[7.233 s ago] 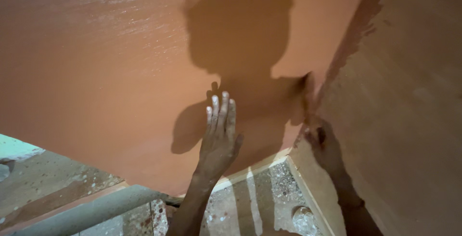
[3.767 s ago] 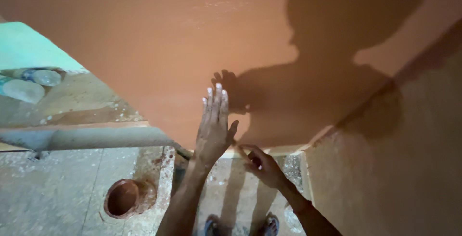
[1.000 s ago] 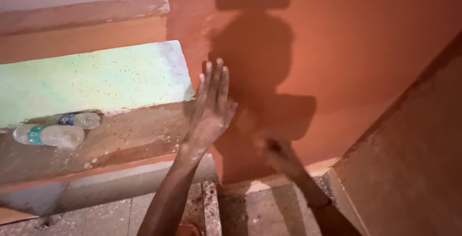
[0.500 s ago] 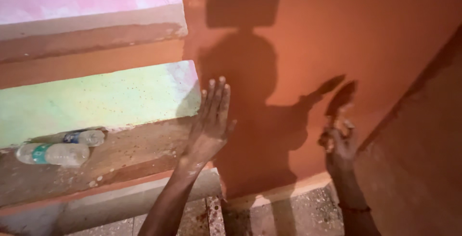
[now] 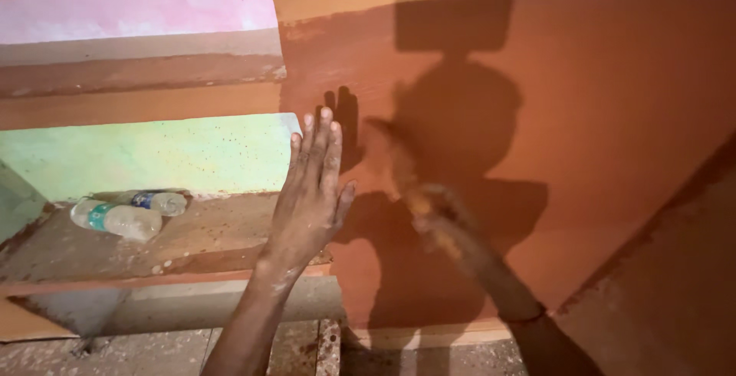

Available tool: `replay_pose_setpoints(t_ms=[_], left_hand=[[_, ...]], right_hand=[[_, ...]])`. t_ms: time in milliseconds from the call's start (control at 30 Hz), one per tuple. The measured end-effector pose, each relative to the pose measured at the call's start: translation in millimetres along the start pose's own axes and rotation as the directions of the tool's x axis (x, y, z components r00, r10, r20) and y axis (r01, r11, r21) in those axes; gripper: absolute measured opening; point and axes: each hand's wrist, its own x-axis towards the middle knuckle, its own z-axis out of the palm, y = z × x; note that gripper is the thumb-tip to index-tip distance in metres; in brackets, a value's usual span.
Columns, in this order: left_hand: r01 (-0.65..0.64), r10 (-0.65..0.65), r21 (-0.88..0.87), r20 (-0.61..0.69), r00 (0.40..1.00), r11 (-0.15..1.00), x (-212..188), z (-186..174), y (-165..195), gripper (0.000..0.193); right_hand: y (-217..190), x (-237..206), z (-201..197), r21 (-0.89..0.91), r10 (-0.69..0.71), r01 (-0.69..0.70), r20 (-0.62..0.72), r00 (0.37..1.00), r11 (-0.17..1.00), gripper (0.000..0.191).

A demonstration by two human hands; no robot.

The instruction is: The person uses a small wooden tool to smooth a wet orange plastered wall while supporting the surface with the left hand. The person repeatedly scrapes and levels the plaster near a corner and along a horizontal ledge.

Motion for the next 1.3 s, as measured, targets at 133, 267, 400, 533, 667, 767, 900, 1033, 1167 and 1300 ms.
replay_pose_setpoints(t_ms=[133, 267, 400, 533, 667, 767, 900, 1033, 1167, 1300], left_hand=[[-0.005, 0.006, -0.028, 0.031, 0.999, 1.0, 7.5, 2.9, 5.6, 0.088], [-0.013, 0.014, -0.026, 0.059, 0.998, 1.0, 14.6, 3.0, 4.1, 0.087], [-0.059, 0.061, -0.029, 0.064, 0.996, 0.998, 28.1, 4.8, -1.6, 0.086], [-0.106, 0.107, -0.022, 0.054, 0.993, 0.994, 36.7, 2.8, -7.7, 0.086], [-0.137, 0.138, -0.039, 0.03, 0.99, 0.99, 36.1, -5.9, -15.5, 0.084], [-0.149, 0.149, -0.004, -0.026, 0.988, 0.989, 31.5, -13.3, -19.1, 0.079], [-0.224, 0.223, 0.01, -0.124, 0.967, 0.975, 28.1, -23.5, -26.1, 0.075], [-0.237, 0.248, 0.085, -0.159, 0.956, 0.968, 37.3, -25.5, -35.0, 0.074], [-0.181, 0.176, -0.058, -0.081, 0.981, 0.982, 50.4, -17.5, -46.4, 0.082], [-0.114, 0.114, 0.014, -0.018, 0.993, 0.993, 62.5, -0.7, -59.6, 0.087]], right_hand=[[-30.0, -22.4, -72.8, 0.2, -0.165, 0.201, -0.186, 0.969, 0.959, 0.051], [-49.6, -88.5, -108.0, 0.083, -0.32, 0.405, -0.478, 0.818, 0.91, 0.034], [-58.3, -97.1, -99.2, -0.212, -0.445, 0.434, -0.703, 0.555, 0.876, 0.043], [-60.9, -53.2, -81.5, -0.266, -0.446, 0.374, -0.689, 0.57, 0.889, 0.045], [-38.9, -11.3, -43.1, -0.323, -0.258, 0.115, -0.446, 0.857, 0.939, 0.028], [-16.3, 8.1, 5.8, -0.189, -0.129, 0.135, 0.044, 0.991, 0.973, 0.022], [-24.0, 19.9, 52.3, -0.279, 0.204, -0.187, 0.034, 0.978, 0.942, 0.056], [-43.9, 29.7, 52.1, -0.042, -0.071, 0.081, 0.21, 0.975, 0.996, 0.053], [-63.0, 37.8, -7.6, 0.23, -0.228, 0.194, 0.13, 0.965, 0.954, 0.054], [-94.5, -0.8, -78.6, 0.366, -0.263, 0.22, 0.07, 0.962, 0.904, 0.06]])
